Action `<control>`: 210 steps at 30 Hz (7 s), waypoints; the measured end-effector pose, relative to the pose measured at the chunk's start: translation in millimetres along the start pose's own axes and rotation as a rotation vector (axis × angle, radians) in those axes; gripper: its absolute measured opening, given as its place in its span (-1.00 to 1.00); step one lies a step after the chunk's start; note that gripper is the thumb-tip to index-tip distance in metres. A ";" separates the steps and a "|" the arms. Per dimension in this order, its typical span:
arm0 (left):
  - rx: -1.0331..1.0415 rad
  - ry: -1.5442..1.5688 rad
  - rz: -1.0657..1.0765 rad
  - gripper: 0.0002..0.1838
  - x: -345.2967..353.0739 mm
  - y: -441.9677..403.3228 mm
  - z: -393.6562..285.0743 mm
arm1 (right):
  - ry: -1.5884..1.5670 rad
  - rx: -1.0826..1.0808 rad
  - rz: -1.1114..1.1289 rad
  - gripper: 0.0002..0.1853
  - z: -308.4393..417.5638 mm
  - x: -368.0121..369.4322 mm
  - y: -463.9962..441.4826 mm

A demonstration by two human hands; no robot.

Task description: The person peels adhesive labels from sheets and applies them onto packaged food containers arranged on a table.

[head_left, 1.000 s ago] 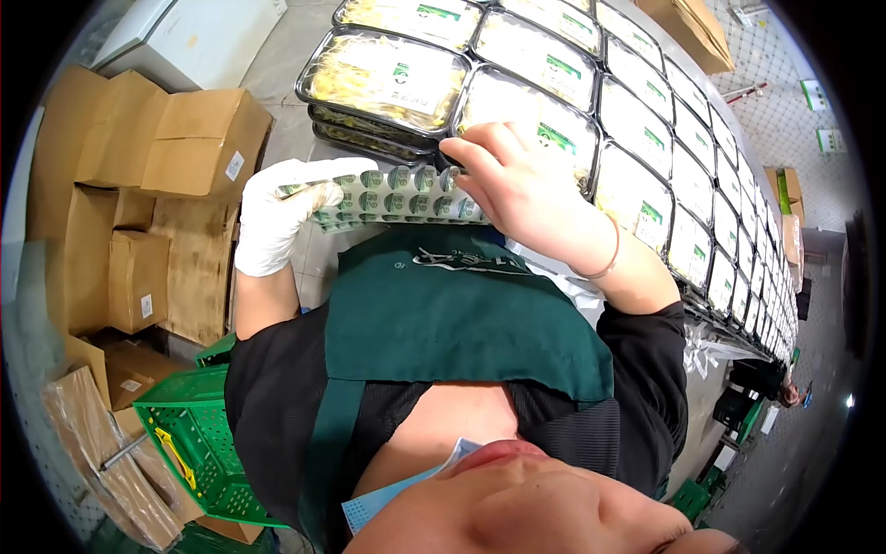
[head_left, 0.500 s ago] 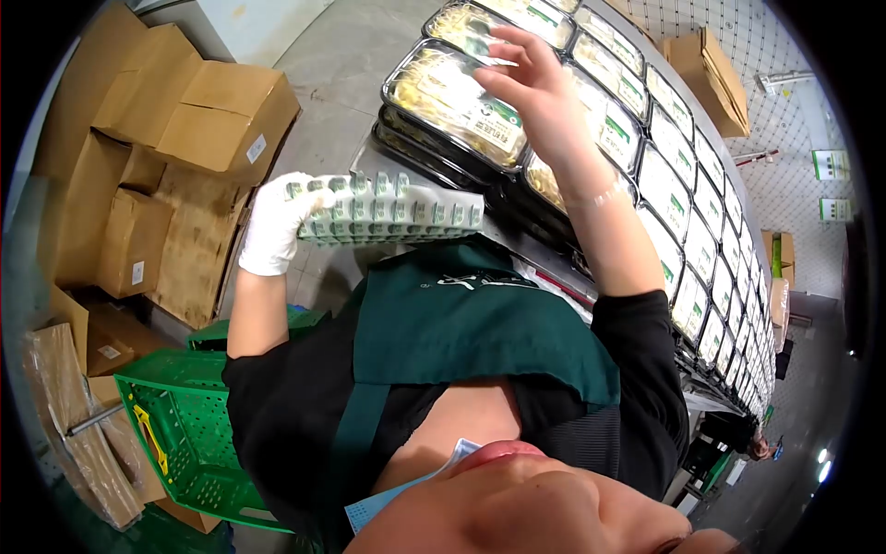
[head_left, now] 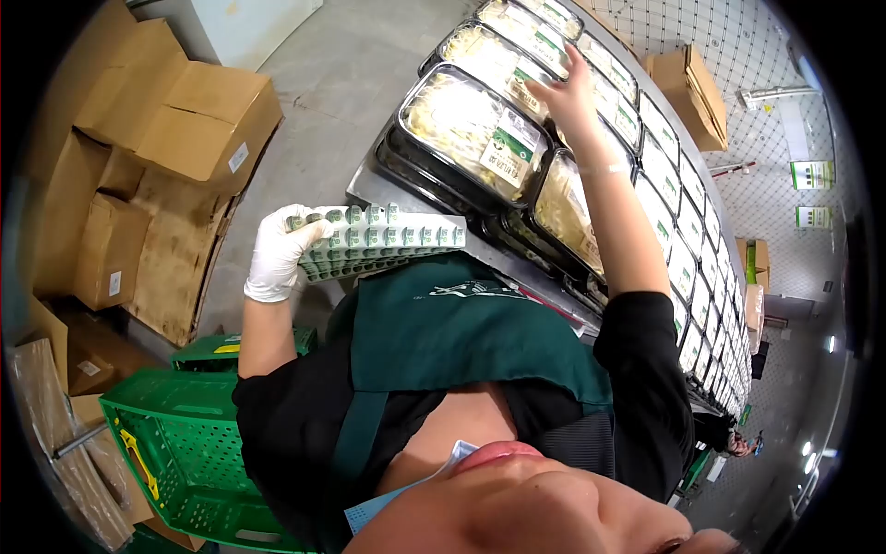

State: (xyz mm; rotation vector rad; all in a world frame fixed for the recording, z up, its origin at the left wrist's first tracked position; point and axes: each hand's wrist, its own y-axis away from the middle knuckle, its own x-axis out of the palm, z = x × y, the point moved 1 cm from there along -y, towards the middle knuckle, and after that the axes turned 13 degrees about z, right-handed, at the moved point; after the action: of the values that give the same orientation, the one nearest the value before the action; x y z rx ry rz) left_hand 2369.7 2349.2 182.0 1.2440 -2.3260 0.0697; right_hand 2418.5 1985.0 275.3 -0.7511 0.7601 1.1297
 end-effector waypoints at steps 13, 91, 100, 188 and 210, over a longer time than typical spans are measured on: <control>0.062 -0.061 -0.009 -0.87 -13.9 0.8 -11.1 | 0.580 0.205 0.036 -0.20 -46.7 -12.8 -67.1; -0.031 -0.069 0.210 -0.83 78.3 -36.3 47.8 | -0.317 0.224 -0.114 -0.25 -82.0 -78.0 109.4; -0.047 -0.092 0.108 -0.84 71.3 -28.4 49.8 | 0.592 0.122 -0.049 -0.30 -99.1 -48.8 68.9; 0.221 -0.072 0.040 -0.89 287.0 78.0 137.6 | -0.012 -0.014 0.225 -0.70 -248.4 -205.0 187.4; 0.402 -0.147 -0.113 -0.76 273.9 204.7 134.0 | -1.141 -0.055 0.412 -0.91 -96.2 -108.2 415.1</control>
State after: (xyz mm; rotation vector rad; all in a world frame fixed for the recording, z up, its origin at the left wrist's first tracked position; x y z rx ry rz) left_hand 2027.9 2221.9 225.1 1.6185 -2.4379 0.4399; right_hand 1980.3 1955.7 258.7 0.0969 -0.1089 1.6897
